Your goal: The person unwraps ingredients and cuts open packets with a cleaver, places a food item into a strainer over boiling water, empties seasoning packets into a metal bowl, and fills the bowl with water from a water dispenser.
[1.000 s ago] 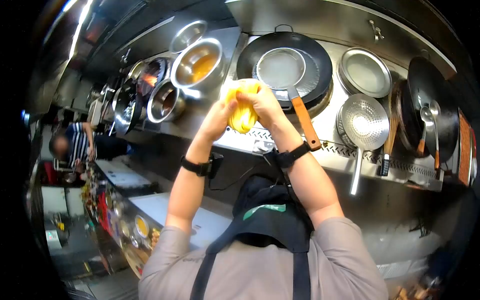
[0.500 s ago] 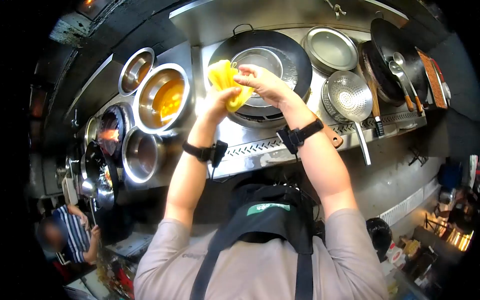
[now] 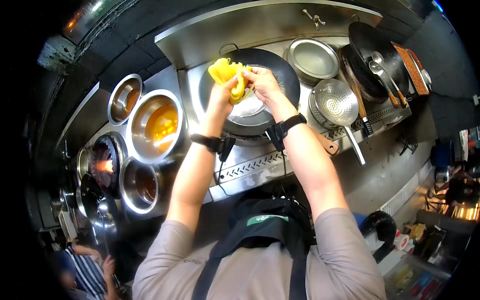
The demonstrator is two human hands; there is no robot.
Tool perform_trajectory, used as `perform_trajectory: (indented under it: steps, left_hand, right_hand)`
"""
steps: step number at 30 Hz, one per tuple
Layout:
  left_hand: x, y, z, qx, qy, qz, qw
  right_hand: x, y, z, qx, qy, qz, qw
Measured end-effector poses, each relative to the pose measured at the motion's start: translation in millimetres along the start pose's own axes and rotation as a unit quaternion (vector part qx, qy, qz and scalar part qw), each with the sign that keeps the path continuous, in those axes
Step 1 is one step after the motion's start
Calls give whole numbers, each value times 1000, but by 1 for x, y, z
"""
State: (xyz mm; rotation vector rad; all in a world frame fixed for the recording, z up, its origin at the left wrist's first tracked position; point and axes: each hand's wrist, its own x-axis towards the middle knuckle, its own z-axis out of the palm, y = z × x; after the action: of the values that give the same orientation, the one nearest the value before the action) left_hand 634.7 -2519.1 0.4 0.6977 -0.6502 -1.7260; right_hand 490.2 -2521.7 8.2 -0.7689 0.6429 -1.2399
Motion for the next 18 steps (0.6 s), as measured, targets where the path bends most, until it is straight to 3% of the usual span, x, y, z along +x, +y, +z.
perform_trajectory:
  steps: [2, 6, 8, 12, 15, 18]
  left_hand:
    - [6, -5, 3, 58, 56, 61, 995]
    - [19, -11, 5, 80, 73, 68, 992]
    - [23, -14, 6, 88, 50, 92, 991]
    - [28, -8, 10, 27, 21, 52, 998]
    - [37, -12, 8, 41, 47, 28, 998]
    - [42, -17, 8, 85, 53, 64, 993]
  right_hand:
    - [7, 0, 6, -73, 65, -1, 995]
    - [9, -5, 7, -39, 78, 50, 995]
    - [17, 1, -4, -149, 107, 18, 983]
    - [31, 5, -20, -215, 124, -12, 969]
    - [38, 16, -33, -280, 144, -42, 948]
    - [46, 23, -36, -354, 170, -68, 917]
